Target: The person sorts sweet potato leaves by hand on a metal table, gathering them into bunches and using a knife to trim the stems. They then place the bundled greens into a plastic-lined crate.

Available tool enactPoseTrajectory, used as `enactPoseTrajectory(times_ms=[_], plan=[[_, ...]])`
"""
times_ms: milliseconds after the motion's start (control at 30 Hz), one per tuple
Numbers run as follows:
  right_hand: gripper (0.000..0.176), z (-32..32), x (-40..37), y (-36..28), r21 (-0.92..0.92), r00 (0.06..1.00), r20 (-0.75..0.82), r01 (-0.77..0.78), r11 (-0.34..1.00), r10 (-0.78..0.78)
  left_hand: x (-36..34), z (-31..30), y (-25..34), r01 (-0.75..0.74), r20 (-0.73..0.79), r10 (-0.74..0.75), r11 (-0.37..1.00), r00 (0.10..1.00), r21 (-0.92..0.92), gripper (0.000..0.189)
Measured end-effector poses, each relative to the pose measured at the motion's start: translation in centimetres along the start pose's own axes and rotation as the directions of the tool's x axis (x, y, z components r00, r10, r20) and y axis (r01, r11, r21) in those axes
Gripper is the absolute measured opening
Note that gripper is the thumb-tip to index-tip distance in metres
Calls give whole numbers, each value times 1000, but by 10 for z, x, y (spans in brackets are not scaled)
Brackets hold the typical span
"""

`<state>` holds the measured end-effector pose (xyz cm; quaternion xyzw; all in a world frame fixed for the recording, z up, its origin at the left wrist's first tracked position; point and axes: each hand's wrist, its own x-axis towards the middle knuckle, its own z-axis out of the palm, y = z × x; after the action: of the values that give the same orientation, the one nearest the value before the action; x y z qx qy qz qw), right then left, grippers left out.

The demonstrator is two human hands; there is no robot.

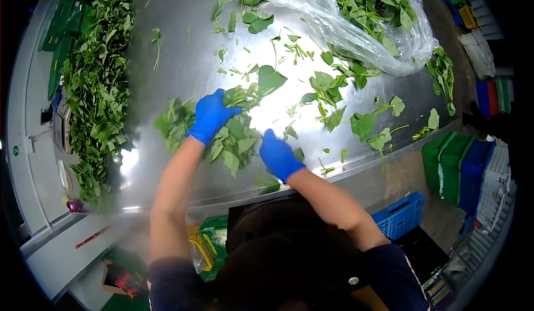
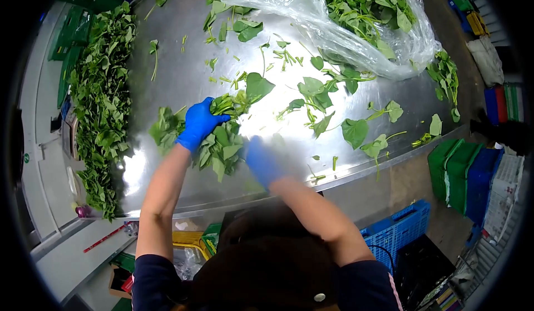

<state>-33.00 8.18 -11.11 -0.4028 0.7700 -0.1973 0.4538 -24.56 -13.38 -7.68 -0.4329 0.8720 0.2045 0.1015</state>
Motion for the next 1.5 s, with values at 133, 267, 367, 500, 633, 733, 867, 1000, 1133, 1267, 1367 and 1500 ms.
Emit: enactPoseTrajectory(times_ms=[133,267,367,500,633,733,867,1000,1133,1267,1367,1500], plan=[[15,-15,-62,16,-34,987,90,-127,991,129,3,0,-2,65,-57,-68,996,996,-55,58],[23,-40,-76,46,83,958,-155,256,963,-242,-19,-15,2,-46,-163,10,975,987,-218,59],[22,-78,-76,47,-6,924,-303,241,971,-231,-54,-41,4,-108,-116,36,702,993,-703,49],[26,-105,-71,27,139,870,-433,324,936,-237,-102,-59,0,-148,-190,-47,460,981,-876,57],[27,-108,-59,23,11,754,-530,463,887,-387,-132,-62,1,-156,-218,-117,393,969,-906,62],[29,-119,-63,16,4,759,-528,450,893,-380,-145,-68,12,-132,-210,-138,431,968,-893,60],[30,-123,-75,-12,-41,733,-481,530,847,-481,-151,-63,18,-106,-170,-138,382,976,-918,62],[36,-130,-83,-50,-127,635,-418,668,733,-650,-149,-55,30,-164,-217,-91,402,972,-901,62],[33,-132,-81,-62,-324,565,-406,646,692,-718,-147,-53,34,-146,-161,-15,350,987,-926,66],[26,-137,-62,-46,-312,504,-466,676,668,-727,-141,-53,38,-194,-178,77,394,981,-899,66],[27,-120,-31,46,-256,830,-394,314,914,-395,-129,-35,-21,-210,-197,72,273,978,-939,47],[32,-154,-41,110,-359,885,-409,66,931,-221,-129,-48,-31,-66,-144,-223,326,964,-943,38]])
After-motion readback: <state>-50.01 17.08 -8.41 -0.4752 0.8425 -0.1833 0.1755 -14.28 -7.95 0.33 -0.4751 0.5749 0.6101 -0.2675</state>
